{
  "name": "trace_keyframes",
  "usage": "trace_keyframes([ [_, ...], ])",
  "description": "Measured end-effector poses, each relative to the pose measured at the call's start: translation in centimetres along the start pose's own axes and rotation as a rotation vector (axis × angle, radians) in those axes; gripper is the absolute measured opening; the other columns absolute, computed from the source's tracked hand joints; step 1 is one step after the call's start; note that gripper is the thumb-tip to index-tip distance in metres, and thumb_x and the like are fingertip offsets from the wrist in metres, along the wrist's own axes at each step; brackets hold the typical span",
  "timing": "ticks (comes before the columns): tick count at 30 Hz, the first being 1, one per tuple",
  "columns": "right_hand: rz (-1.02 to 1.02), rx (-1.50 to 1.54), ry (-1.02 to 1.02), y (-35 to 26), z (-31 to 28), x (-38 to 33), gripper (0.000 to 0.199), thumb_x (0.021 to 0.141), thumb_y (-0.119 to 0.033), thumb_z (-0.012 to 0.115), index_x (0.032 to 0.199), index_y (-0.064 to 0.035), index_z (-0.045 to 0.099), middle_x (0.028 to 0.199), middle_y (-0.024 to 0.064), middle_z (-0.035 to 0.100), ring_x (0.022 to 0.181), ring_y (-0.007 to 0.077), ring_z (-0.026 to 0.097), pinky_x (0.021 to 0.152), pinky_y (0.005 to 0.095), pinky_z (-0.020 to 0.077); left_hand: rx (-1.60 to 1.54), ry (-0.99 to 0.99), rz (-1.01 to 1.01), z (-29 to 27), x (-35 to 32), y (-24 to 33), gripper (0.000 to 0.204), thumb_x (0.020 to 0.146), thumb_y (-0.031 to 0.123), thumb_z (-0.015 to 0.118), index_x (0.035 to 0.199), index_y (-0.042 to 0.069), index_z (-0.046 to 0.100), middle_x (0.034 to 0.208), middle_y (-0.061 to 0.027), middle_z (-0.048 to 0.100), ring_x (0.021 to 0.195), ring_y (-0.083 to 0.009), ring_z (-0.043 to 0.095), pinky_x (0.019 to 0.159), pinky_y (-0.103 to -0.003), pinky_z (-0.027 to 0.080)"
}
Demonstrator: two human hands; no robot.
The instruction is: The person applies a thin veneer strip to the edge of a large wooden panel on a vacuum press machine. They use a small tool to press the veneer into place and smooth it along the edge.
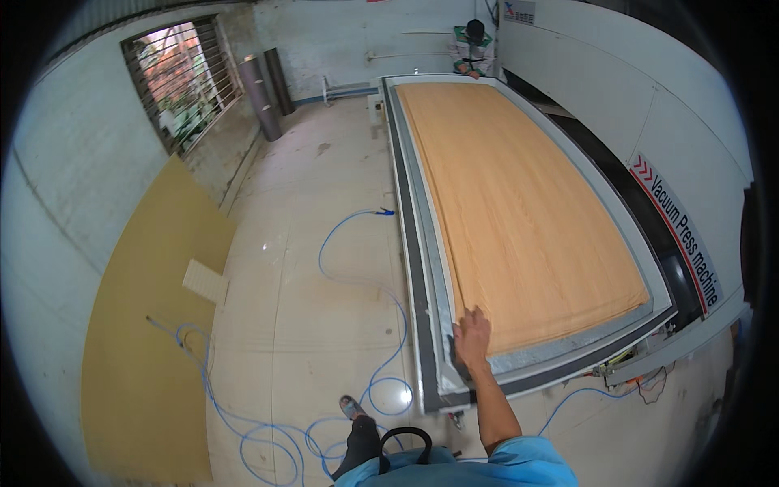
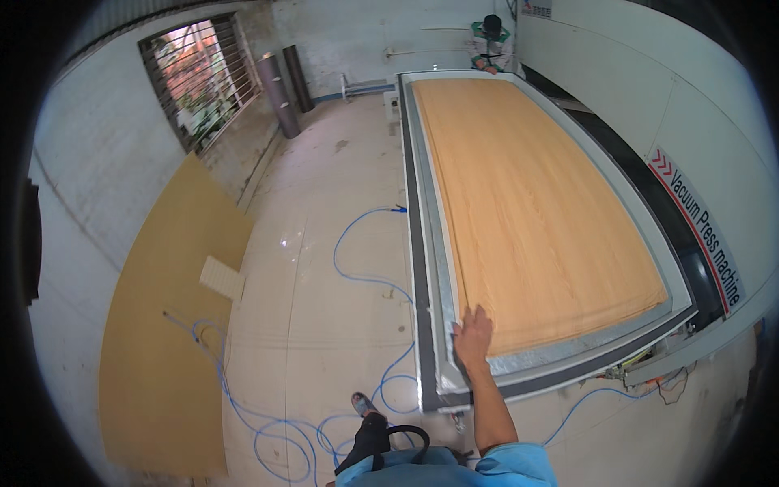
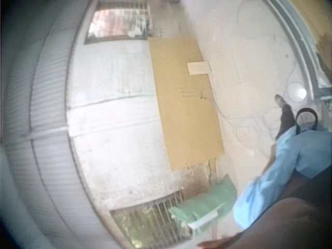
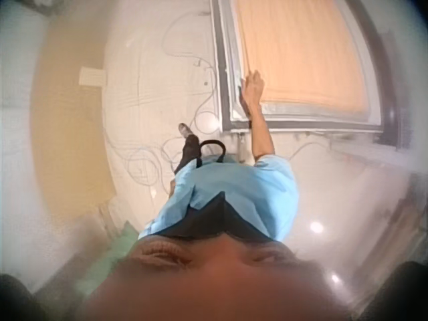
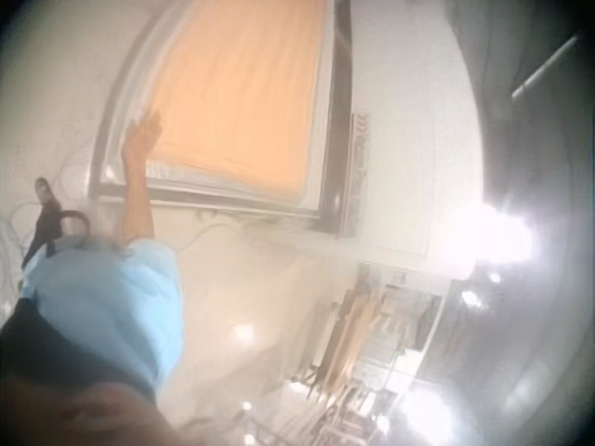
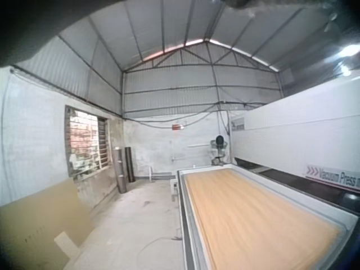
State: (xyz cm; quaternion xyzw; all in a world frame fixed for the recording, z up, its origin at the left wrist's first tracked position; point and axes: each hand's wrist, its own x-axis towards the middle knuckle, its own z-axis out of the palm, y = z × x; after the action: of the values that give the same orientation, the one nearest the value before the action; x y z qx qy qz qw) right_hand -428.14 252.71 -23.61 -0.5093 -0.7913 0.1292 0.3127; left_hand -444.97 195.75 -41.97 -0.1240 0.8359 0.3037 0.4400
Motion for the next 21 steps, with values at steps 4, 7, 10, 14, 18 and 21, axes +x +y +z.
trace_keyframes([
  [4,0.227,-0.308,0.060,-0.2,4.4,0.3,0.060,0.083,-0.024,0.062,0.133,0.0046,0.045,0.144,0.0260,0.036,0.136,0.0416,0.029,0.111,0.0560,0.0194,-0.086,-0.039,0.099,-10.4,8.8,13.6,0.024,0.086,0.016,0.052,0.102,0.001,0.062,0.080,-0.0111,0.064,0.063,-0.0216,0.062,0.051,-0.035,0.050],
  [7,0.351,-0.412,0.071,-1.1,6.8,-0.8,0.064,0.084,-0.025,0.060,0.137,0.0042,0.040,0.146,0.0257,0.033,0.139,0.0411,0.024,0.114,0.0566,0.0133,-0.120,0.052,0.222,-15.6,13.3,26.0,0.032,0.087,0.020,0.049,0.111,0.001,0.058,0.086,-0.0124,0.064,0.070,-0.0243,0.064,0.054,-0.035,0.052],
  [10,0.470,-0.436,0.067,-2.1,7.8,-0.7,0.066,0.084,-0.025,0.060,0.139,0.0040,0.038,0.147,0.0251,0.032,0.139,0.0414,0.023,0.114,0.0558,0.0124,-0.099,0.049,0.376,-17.9,15.7,38.1,0.030,0.086,0.020,0.050,0.109,0.003,0.059,0.087,-0.0115,0.064,0.071,-0.0229,0.063,0.056,-0.035,0.052],
  [14,0.591,-0.474,0.039,-3.2,7.7,0.8,0.066,0.086,-0.027,0.059,0.139,0.0044,0.038,0.148,0.0241,0.032,0.139,0.0416,0.023,0.114,0.0552,0.0132,-0.152,-0.036,0.438,-16.3,17.6,48.6,0.030,0.087,0.020,0.049,0.109,0.002,0.059,0.087,-0.0103,0.065,0.069,-0.0208,0.062,0.057,-0.034,0.052],
  [18,0.747,-0.538,0.113,-3.1,9.3,5.3,0.065,0.093,-0.040,0.048,0.138,0.0054,0.039,0.148,0.0239,0.033,0.139,0.0419,0.024,0.114,0.0557,0.0129,0.031,-0.160,0.427,-12.9,20.3,52.4,0.029,0.090,0.021,0.045,0.107,0.002,0.060,0.086,-0.0079,0.065,0.067,-0.0177,0.061,0.056,-0.032,0.051],
  [21,0.893,-0.595,0.179,-1.4,10.7,11.1,0.070,0.094,-0.047,0.043,0.139,0.0062,0.038,0.148,0.0237,0.032,0.140,0.0417,0.022,0.113,0.0577,0.0112,0.217,-0.202,0.235,-11.6,22.9,54.4,0.024,0.092,0.021,0.049,0.104,0.005,0.062,0.084,-0.0068,0.065,0.065,-0.0183,0.063,0.052,-0.031,0.050],
])
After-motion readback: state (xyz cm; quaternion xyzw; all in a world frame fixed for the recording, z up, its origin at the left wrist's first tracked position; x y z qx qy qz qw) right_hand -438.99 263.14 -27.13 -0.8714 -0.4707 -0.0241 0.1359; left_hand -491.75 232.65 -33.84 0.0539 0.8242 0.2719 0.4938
